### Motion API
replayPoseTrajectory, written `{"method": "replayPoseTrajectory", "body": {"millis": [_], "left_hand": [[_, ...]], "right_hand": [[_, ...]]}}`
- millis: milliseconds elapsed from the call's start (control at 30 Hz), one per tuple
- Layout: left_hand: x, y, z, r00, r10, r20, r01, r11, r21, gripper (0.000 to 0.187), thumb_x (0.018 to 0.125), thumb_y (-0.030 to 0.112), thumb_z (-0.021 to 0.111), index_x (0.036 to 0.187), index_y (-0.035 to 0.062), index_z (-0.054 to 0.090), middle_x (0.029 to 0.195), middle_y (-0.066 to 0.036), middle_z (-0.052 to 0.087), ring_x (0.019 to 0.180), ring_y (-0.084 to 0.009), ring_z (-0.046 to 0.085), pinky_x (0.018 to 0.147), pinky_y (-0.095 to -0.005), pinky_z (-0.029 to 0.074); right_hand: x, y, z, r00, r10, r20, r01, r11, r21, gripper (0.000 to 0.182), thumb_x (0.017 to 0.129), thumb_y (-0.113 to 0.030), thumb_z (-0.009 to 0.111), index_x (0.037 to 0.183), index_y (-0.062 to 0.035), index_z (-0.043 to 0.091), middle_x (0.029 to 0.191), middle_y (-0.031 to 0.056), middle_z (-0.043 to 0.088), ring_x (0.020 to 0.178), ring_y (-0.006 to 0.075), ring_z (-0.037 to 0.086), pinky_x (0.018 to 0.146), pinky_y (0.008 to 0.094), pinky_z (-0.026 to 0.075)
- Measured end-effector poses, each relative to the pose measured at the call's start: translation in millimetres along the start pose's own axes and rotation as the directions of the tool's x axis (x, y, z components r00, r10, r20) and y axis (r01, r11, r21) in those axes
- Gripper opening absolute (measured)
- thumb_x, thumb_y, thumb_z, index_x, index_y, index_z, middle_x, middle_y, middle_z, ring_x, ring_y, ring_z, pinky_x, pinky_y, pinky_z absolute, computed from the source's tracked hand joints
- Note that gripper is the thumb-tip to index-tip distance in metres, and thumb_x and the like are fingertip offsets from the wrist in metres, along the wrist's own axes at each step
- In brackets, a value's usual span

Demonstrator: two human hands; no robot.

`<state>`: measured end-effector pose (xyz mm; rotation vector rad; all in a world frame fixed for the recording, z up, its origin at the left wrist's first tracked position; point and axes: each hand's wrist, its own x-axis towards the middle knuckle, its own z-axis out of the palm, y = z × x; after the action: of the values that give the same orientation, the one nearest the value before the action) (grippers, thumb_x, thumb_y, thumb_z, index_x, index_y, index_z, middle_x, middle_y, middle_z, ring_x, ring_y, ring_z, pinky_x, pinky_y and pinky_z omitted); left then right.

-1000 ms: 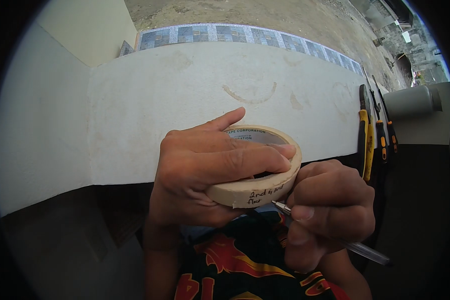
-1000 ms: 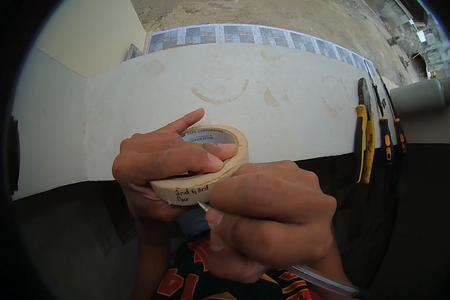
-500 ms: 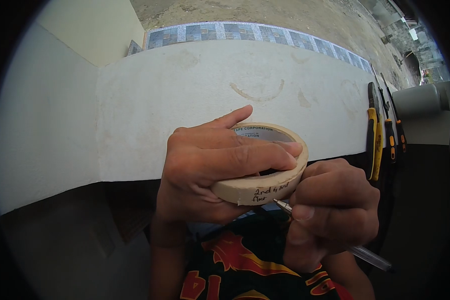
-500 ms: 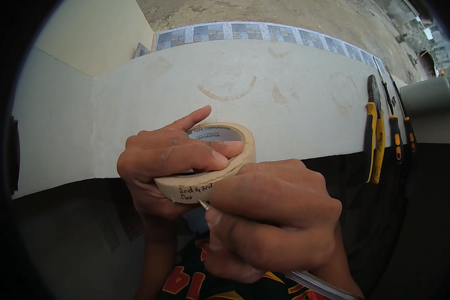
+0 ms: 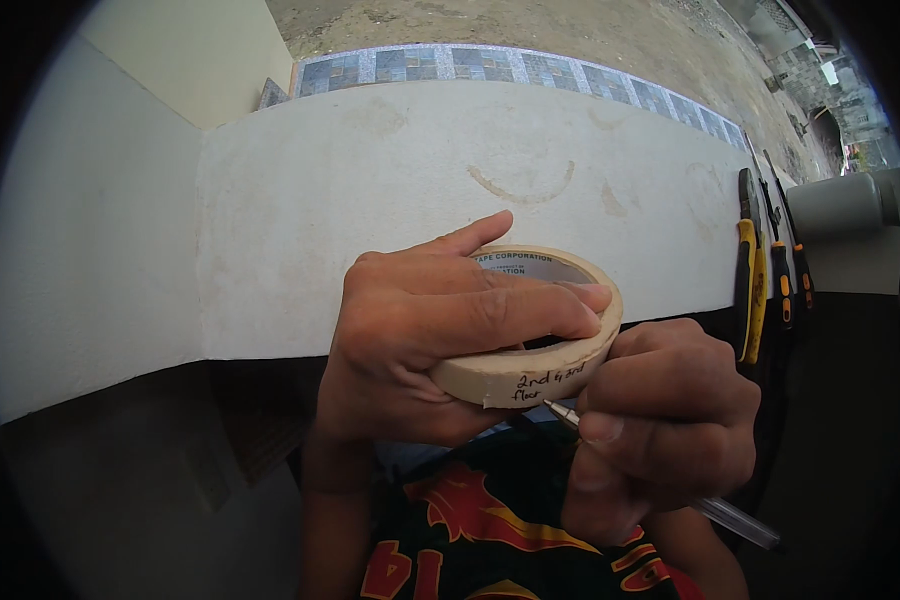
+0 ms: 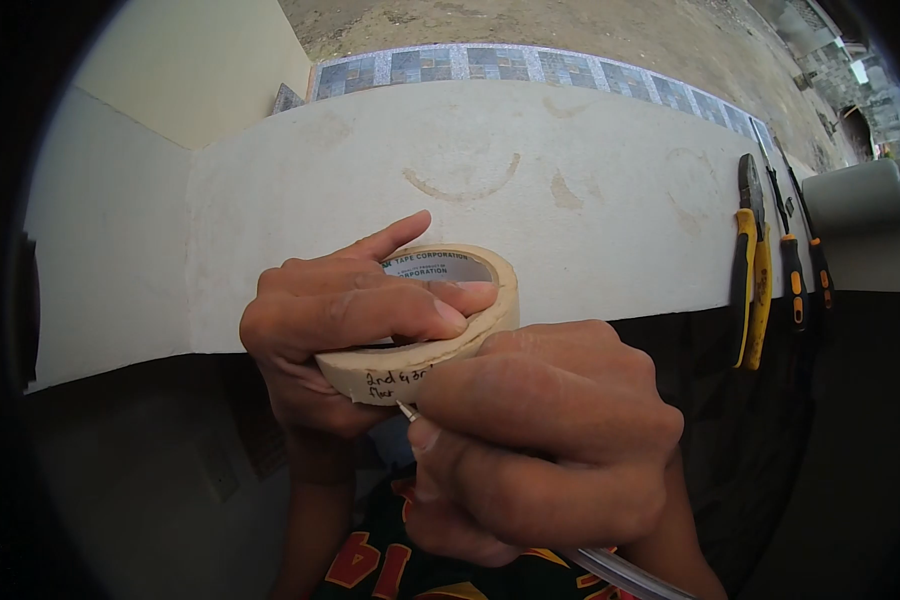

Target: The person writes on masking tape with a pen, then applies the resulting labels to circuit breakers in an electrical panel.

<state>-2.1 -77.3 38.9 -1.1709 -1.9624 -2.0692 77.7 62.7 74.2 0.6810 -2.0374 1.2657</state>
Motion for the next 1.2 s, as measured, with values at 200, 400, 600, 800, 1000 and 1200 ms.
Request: {"method": "replayPoseTrajectory", "body": {"millis": [200,400,600,800,1000,1200], "left_hand": [[-0.7,-0.7,-0.2,1.0,-0.003,-0.005,0.003,1.0,-0.003,0.015,0.07,0.023,0.082,0.077,0.0121,0.076,0.08,-0.009,0.076,0.077,-0.0254,0.076,0.098,-0.0574,0.049],[-0.9,-0.7,-0.3,1.0,0.0,-0.002,0.0,1.0,-0.001,0.016,0.069,0.024,0.083,0.078,0.0121,0.076,0.08,-0.009,0.076,0.078,-0.0257,0.076,0.098,-0.0577,0.049],[-0.2,-0.9,-1.8,1.0,0.003,0.007,-0.003,1.0,-0.006,0.017,0.069,0.025,0.084,0.078,0.012,0.076,0.08,-0.009,0.076,0.078,-0.0252,0.076,0.098,-0.0574,0.049],[-0.3,-2.0,-1.9,1.0,0.012,0.022,-0.012,1.0,0.0,0.019,0.068,0.026,0.085,0.078,0.0118,0.076,0.081,-0.01,0.076,0.079,-0.025,0.076,0.098,-0.0572,0.049],[-0.1,-3.6,-3.8,0.999,0.025,0.037,-0.024,1.0,-0.005,0.024,0.067,0.03,0.086,0.079,0.0117,0.076,0.081,-0.01,0.076,0.079,-0.0255,0.076,0.098,-0.0577,0.049],[-0.3,-4.0,-3.9,0.999,0.022,0.043,-0.023,1.0,0.004,0.025,0.067,0.031,0.086,0.079,0.0118,0.076,0.081,-0.009,0.076,0.079,-0.0258,0.076,0.098,-0.0578,0.048]], "right_hand": [[-0.3,-2.0,3.0,1.0,0.013,-0.012,-0.014,0.999,-0.038,0.015,0.083,-0.011,0.065,0.097,-0.0058,0.06,0.075,0.0094,0.058,0.048,0.0079,0.047,0.043,0.0238,0.043],[2.4,-3.0,0.5,1.0,0.015,0.019,-0.014,0.998,-0.065,0.015,0.082,-0.009,0.065,0.097,-0.0055,0.06,0.075,0.0093,0.059,0.048,0.0091,0.048,0.043,0.0244,0.043],[2.5,-2.1,-1.7,1.0,0.021,0.018,-0.021,1.0,0.005,0.013,0.084,-0.01,0.064,0.094,-0.0039,0.06,0.076,0.0097,0.058,0.049,0.0092,0.05,0.046,0.0246,0.047],[1.7,-1.0,-5.7,0.999,0.035,0.014,-0.036,0.999,0.027,0.013,0.084,-0.011,0.065,0.093,-0.003,0.059,0.075,0.01,0.057,0.049,0.0085,0.05,0.046,0.0248,0.048],[2.5,-2.0,-3.4,1.0,0.026,0.012,-0.025,0.999,-0.027,0.014,0.085,-0.012,0.065,0.095,-0.0036,0.059,0.076,0.0102,0.058,0.05,0.0089,0.051,0.046,0.0245,0.047],[1.1,-0.4,-1.2,1.0,0.01,-0.005,-0.01,0.997,-0.077,0.014,0.085,-0.011,0.065,0.096,-0.0042,0.059,0.076,0.0099,0.059,0.051,0.0096,0.052,0.046,0.0246,0.047]]}}
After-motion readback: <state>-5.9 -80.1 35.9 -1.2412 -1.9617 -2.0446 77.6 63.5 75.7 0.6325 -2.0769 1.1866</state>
